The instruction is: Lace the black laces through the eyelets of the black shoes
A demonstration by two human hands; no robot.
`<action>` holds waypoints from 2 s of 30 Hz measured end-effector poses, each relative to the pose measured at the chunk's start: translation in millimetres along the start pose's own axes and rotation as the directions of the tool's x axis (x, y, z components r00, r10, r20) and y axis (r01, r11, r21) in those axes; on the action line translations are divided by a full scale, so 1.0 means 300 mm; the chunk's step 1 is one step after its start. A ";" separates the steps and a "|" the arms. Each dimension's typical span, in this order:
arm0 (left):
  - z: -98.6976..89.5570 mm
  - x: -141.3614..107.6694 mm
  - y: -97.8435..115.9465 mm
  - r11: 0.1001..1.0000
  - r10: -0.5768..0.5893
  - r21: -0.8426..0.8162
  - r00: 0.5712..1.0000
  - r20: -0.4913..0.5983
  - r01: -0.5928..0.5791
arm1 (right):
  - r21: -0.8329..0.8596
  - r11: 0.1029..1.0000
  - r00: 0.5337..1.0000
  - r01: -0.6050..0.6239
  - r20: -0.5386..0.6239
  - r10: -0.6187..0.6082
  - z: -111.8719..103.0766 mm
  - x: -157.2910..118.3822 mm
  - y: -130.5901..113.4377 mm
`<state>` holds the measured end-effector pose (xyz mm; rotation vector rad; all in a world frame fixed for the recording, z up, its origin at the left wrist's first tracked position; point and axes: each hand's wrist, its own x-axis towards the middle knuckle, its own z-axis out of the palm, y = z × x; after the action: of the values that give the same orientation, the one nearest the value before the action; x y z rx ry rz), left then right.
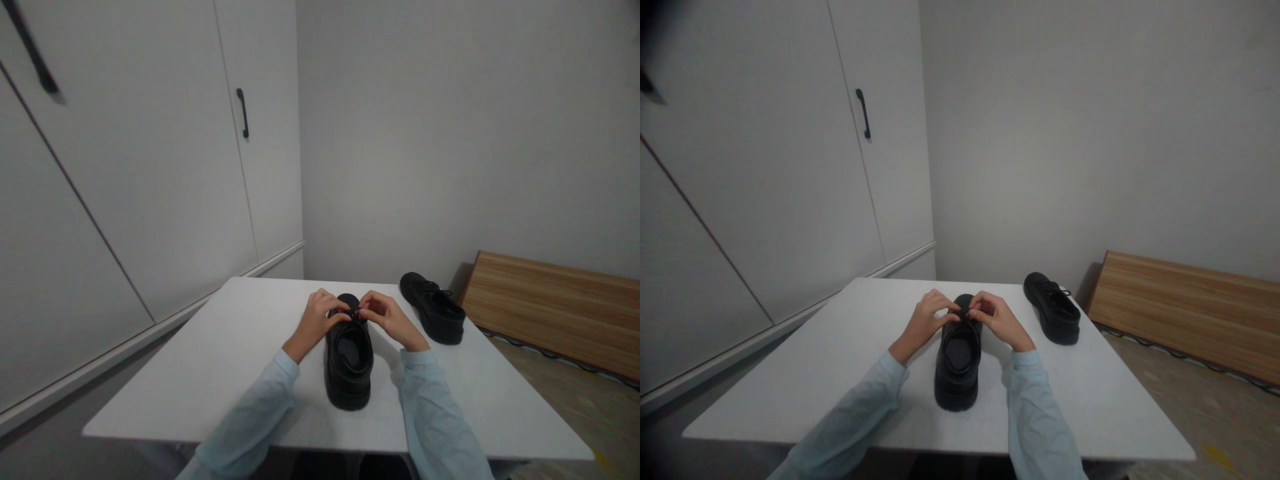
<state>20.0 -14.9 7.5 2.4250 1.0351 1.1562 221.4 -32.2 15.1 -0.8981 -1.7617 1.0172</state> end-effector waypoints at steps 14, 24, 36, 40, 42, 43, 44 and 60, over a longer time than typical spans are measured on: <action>0.000 0.004 -0.029 0.994 -0.069 -0.087 0.996 0.049 0.073 | -0.026 0.999 0.998 -0.031 -0.057 0.030 -0.024 0.004 0.010; 0.001 0.013 -0.083 0.767 -0.284 -0.563 0.949 0.134 0.309 | 0.014 0.999 0.995 -0.042 -0.086 0.043 -0.052 0.010 0.050; -0.014 0.005 -0.033 -0.061 -0.320 -0.970 0.916 0.241 0.234 | 0.379 0.924 0.995 0.048 -0.102 -0.010 -0.043 -0.011 0.025; -0.004 0.003 -0.009 -0.194 -0.246 -0.950 0.925 0.288 0.244 | 0.561 0.825 0.989 0.067 -0.146 0.020 -0.004 0.004 0.022; 0.003 0.002 0.000 -0.204 -0.209 -0.947 0.934 0.289 0.247 | 0.625 0.775 0.984 0.093 -0.175 0.023 0.005 0.009 0.024; 0.008 0.003 0.003 -0.203 -0.197 -0.946 0.936 0.291 0.251 | 0.649 0.753 0.983 0.111 -0.185 0.015 0.007 0.011 0.025; 0.013 0.003 0.004 -0.200 -0.190 -0.946 0.937 0.293 0.255 | 0.668 0.733 0.982 0.125 -0.189 0.004 0.007 0.013 0.025; -0.010 0.007 -0.065 -0.033 -0.329 -0.966 0.910 0.254 0.257 | 0.693 0.712 0.965 -0.117 -0.091 0.247 -0.072 -0.011 0.059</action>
<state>9.1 0.4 0.8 0.8880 0.3373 1.1313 245.1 -22.3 3.9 -0.6537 -1.0092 1.5296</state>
